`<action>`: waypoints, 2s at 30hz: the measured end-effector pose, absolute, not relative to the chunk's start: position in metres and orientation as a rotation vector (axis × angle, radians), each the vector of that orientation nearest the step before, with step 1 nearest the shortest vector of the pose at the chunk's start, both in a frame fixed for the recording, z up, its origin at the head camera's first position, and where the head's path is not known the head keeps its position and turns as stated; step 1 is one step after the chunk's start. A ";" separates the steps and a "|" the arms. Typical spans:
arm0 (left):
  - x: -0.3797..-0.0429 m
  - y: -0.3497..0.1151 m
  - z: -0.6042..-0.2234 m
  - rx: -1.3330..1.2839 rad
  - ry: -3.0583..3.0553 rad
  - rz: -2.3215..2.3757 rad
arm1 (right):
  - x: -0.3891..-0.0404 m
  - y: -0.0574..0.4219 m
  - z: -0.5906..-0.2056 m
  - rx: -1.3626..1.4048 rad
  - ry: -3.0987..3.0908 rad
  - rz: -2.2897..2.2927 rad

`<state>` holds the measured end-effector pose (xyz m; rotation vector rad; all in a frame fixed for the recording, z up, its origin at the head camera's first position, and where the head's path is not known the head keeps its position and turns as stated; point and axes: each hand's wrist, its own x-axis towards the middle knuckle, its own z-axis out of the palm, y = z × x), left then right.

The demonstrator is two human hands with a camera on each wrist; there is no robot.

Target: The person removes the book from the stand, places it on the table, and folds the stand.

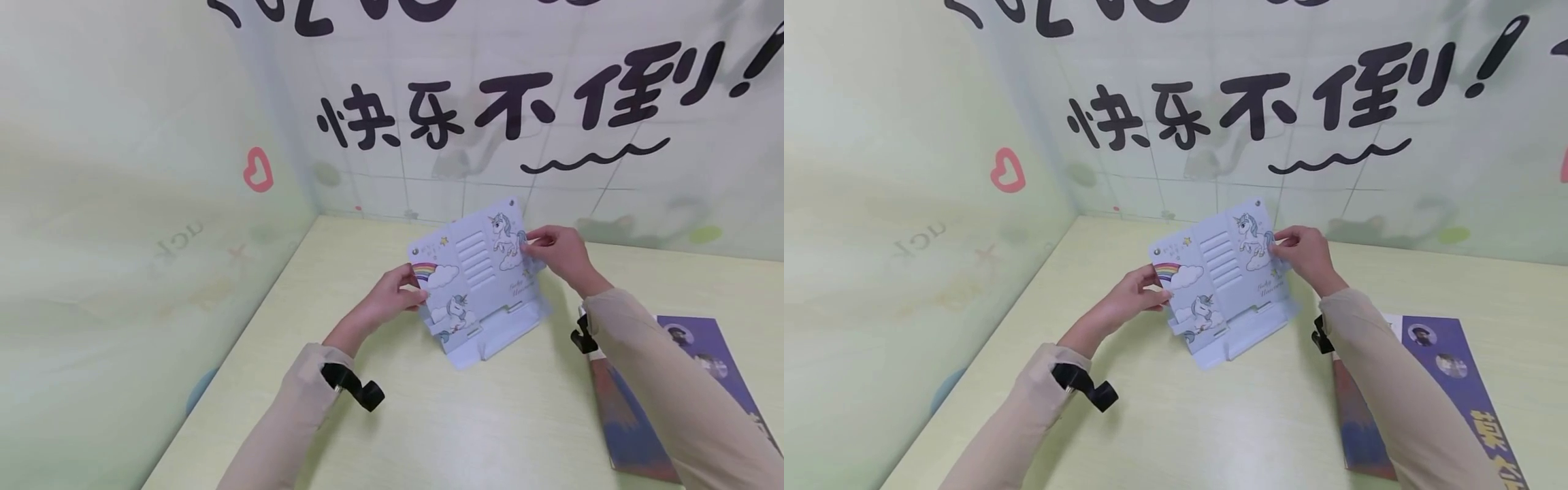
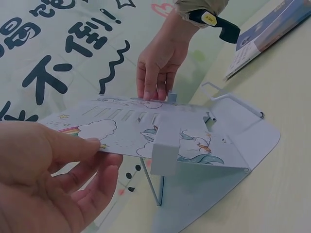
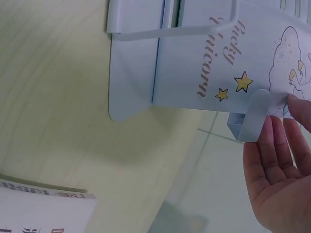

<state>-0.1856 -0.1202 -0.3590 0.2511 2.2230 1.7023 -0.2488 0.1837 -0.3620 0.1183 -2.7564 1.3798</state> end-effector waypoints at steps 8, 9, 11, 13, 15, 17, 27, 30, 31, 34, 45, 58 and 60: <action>-0.176 -0.117 -0.358 0.326 2.060 1.759 | -0.254 0.177 -0.358 0.132 -2.796 1.368; -0.175 -0.116 -0.358 0.321 2.055 1.757 | -0.255 0.176 -0.358 0.135 -2.798 1.369; -0.173 -0.114 -0.357 0.320 2.047 1.751 | -0.255 0.174 -0.357 0.146 -2.800 1.368; -0.171 -0.113 -0.357 0.319 2.050 1.743 | -0.255 0.174 -0.356 0.157 -2.808 1.362; -0.170 -0.112 -0.356 0.326 2.053 1.738 | -0.254 0.174 -0.354 0.165 -2.820 1.355; -0.169 -0.109 -0.356 0.331 2.060 1.734 | -0.252 0.176 -0.352 0.168 -2.813 1.334; -0.169 -0.111 -0.357 0.317 2.111 1.690 | -0.224 0.194 -0.349 0.244 -2.857 1.247; -0.169 -0.111 -0.356 0.302 2.131 1.674 | -0.212 0.196 -0.352 0.296 -2.894 1.237; -0.169 -0.111 -0.355 0.299 2.133 1.670 | -0.208 0.195 -0.353 0.311 -2.909 1.246; -0.169 -0.112 -0.354 0.300 2.129 1.676 | -0.196 0.190 -0.359 0.386 -2.942 1.263; -0.169 -0.110 -0.354 0.315 2.094 1.692 | -0.173 0.168 -0.385 0.499 -2.944 1.289; -0.169 -0.111 -0.355 0.360 2.097 1.682 | -0.170 0.163 -0.387 0.390 -2.967 1.372; -0.169 -0.112 -0.356 0.383 2.085 1.682 | -0.170 0.163 -0.387 0.385 -2.971 1.389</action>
